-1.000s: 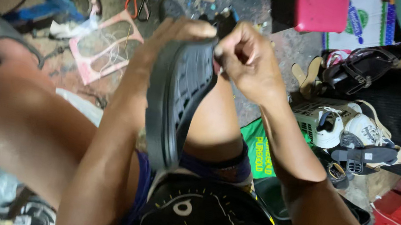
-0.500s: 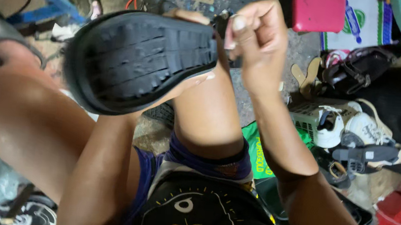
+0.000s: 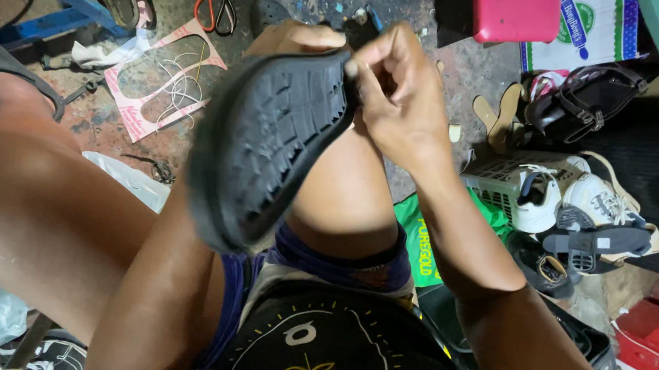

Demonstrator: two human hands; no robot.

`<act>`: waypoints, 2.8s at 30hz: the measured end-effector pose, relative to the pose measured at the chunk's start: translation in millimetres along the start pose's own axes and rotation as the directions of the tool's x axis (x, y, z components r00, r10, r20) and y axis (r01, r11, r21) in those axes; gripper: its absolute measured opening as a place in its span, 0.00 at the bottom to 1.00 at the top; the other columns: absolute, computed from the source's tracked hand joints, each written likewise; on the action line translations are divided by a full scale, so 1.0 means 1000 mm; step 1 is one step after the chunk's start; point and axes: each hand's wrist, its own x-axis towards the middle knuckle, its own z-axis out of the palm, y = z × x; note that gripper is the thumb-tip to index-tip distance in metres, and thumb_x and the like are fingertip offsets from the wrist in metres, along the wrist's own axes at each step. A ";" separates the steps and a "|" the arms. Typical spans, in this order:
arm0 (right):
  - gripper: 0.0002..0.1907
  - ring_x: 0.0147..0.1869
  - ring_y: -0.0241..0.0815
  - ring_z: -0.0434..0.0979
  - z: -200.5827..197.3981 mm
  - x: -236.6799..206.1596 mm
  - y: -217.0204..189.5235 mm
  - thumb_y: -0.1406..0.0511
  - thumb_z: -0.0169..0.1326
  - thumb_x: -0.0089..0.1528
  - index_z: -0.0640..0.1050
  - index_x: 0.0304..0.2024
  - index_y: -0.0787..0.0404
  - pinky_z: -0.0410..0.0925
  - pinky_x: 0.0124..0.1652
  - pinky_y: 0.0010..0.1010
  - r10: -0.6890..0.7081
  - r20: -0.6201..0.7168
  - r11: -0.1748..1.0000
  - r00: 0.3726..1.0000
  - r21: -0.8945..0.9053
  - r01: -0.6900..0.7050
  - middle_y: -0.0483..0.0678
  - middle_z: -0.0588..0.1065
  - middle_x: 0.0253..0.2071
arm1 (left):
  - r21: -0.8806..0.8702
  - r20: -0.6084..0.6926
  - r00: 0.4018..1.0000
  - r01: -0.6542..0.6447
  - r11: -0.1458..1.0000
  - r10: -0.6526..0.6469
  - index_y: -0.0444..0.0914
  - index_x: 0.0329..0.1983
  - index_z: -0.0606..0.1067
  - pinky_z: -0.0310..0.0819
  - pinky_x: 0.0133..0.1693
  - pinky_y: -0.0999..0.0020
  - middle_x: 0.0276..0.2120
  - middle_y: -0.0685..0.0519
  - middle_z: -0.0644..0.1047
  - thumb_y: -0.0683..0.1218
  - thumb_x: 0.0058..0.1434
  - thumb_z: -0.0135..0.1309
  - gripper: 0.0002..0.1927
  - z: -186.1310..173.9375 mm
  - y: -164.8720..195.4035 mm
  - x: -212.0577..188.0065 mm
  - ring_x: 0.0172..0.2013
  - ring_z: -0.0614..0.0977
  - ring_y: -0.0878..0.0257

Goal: The person sits with a rubber sandal sole on their lap and scrapes and trims the edge of the sole with a small hand blade, working around the sole's perimeter and turning the sole to reach different sections. At the end they set the sole down on the cluttered floor.

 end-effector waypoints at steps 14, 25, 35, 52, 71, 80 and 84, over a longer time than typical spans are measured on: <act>0.04 0.36 0.33 0.71 -0.007 -0.001 0.011 0.71 0.55 0.72 0.73 0.47 0.65 0.70 0.38 0.28 0.050 -0.004 0.778 0.999 0.627 -0.037 0.45 0.72 0.35 | 0.529 0.078 0.997 -0.062 0.847 0.025 0.37 0.55 0.73 0.77 0.50 0.54 0.55 0.45 0.73 0.41 0.63 0.61 0.18 0.009 -0.002 0.004 0.54 0.76 0.45; 0.06 0.29 0.26 0.67 -0.006 -0.003 0.013 0.73 0.55 0.72 0.70 0.41 0.62 0.61 0.29 0.20 0.054 0.096 0.948 0.994 0.309 -0.081 0.40 0.72 0.30 | 0.445 0.008 1.000 0.015 0.896 -0.020 0.42 0.63 0.66 0.76 0.58 0.52 0.58 0.50 0.73 0.40 0.68 0.61 0.23 0.020 -0.016 -0.011 0.59 0.76 0.49; 0.09 0.35 0.25 0.69 0.004 0.011 0.015 0.76 0.57 0.74 0.70 0.41 0.64 0.64 0.35 0.18 -0.209 -0.007 0.975 0.978 0.072 0.209 0.40 0.71 0.33 | 0.432 0.007 1.000 0.009 0.902 -0.013 0.43 0.63 0.66 0.77 0.53 0.56 0.56 0.49 0.73 0.40 0.70 0.62 0.23 0.014 -0.004 0.004 0.57 0.77 0.49; 0.05 0.37 0.32 0.74 0.000 0.007 0.010 0.70 0.50 0.76 0.68 0.46 0.62 0.67 0.34 0.23 -0.238 -0.198 0.912 0.951 0.291 0.289 0.45 0.71 0.39 | 0.381 -0.170 0.985 0.062 0.922 0.003 0.37 0.58 0.71 0.77 0.50 0.61 0.53 0.52 0.74 0.42 0.72 0.62 0.16 0.017 -0.004 -0.001 0.53 0.79 0.53; 0.06 0.37 0.30 0.74 0.015 0.022 -0.001 0.73 0.56 0.72 0.71 0.44 0.65 0.69 0.38 0.23 -0.352 -0.044 0.918 0.935 -0.209 0.336 0.46 0.72 0.34 | -0.058 0.058 0.995 0.083 0.995 -0.079 0.40 0.62 0.72 0.72 0.60 0.61 0.57 0.50 0.76 0.46 0.66 0.65 0.23 -0.007 -0.013 -0.006 0.59 0.78 0.57; 0.07 0.25 0.33 0.67 -0.009 0.029 -0.002 0.68 0.53 0.76 0.71 0.43 0.62 0.61 0.26 0.25 -0.114 -0.121 0.717 0.986 0.677 0.166 0.46 0.71 0.28 | 0.175 0.067 0.997 0.032 0.984 -0.045 0.38 0.61 0.71 0.72 0.60 0.61 0.57 0.49 0.76 0.44 0.66 0.66 0.23 0.000 -0.020 -0.010 0.58 0.78 0.57; 0.03 0.27 0.33 0.67 -0.010 0.019 0.008 0.69 0.53 0.74 0.72 0.48 0.62 0.61 0.27 0.23 0.022 -0.002 0.697 1.000 0.717 -0.014 0.45 0.71 0.30 | 0.396 -0.022 1.000 -0.005 0.918 0.015 0.39 0.60 0.72 0.75 0.57 0.61 0.56 0.50 0.76 0.44 0.68 0.65 0.20 0.010 -0.009 -0.005 0.56 0.78 0.55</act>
